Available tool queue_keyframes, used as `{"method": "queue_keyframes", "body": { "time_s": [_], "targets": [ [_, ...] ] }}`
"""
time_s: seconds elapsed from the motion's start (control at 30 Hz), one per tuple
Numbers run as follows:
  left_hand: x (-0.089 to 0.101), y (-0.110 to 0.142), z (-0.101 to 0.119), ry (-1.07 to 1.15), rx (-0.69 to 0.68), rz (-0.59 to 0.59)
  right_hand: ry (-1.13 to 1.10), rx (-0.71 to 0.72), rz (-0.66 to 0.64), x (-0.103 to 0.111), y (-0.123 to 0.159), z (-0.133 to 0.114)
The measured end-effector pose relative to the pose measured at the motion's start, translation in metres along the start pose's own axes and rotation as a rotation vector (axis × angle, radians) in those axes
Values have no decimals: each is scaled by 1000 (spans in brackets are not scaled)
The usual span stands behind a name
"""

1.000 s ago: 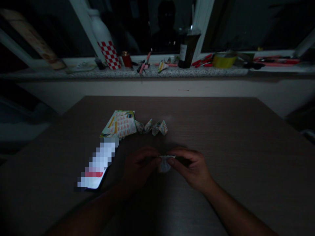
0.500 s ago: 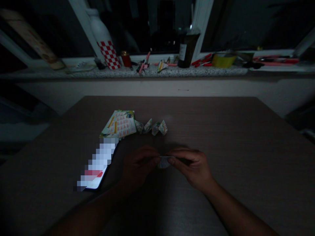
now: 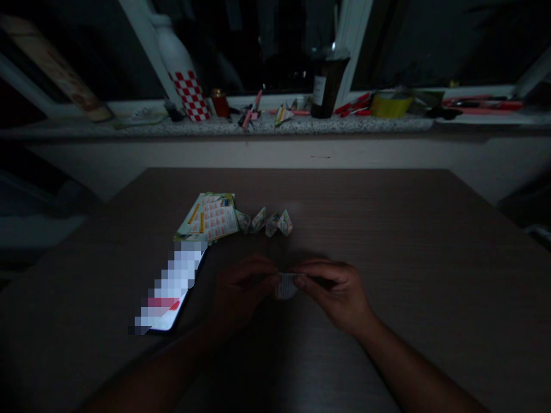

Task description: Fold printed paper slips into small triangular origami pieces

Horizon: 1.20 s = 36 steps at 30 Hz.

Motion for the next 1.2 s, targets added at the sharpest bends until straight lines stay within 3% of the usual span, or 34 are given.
{"method": "queue_keyframes", "body": {
  "time_s": [0.5, 0.83, 1.2],
  "targets": [
    [-3, 1, -6, 28, 67, -25, 2, 3, 44, 3, 1, 1],
    [-2, 1, -1, 43, 19, -20, -23, -5, 44, 3, 1, 1],
    [-1, 1, 7, 41, -68, -34, -59, 109, 31, 0, -3, -14]
  ]
}}
Point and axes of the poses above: each hand's wrist, its own y-axis away from the middle knuckle, its own x-axis out of the back of the hand, z = x × y, the point moved 10 cm from there along -y, towards the middle knuckle, and after that the axes turned 9 degrees about z, right-handed, at the moved point
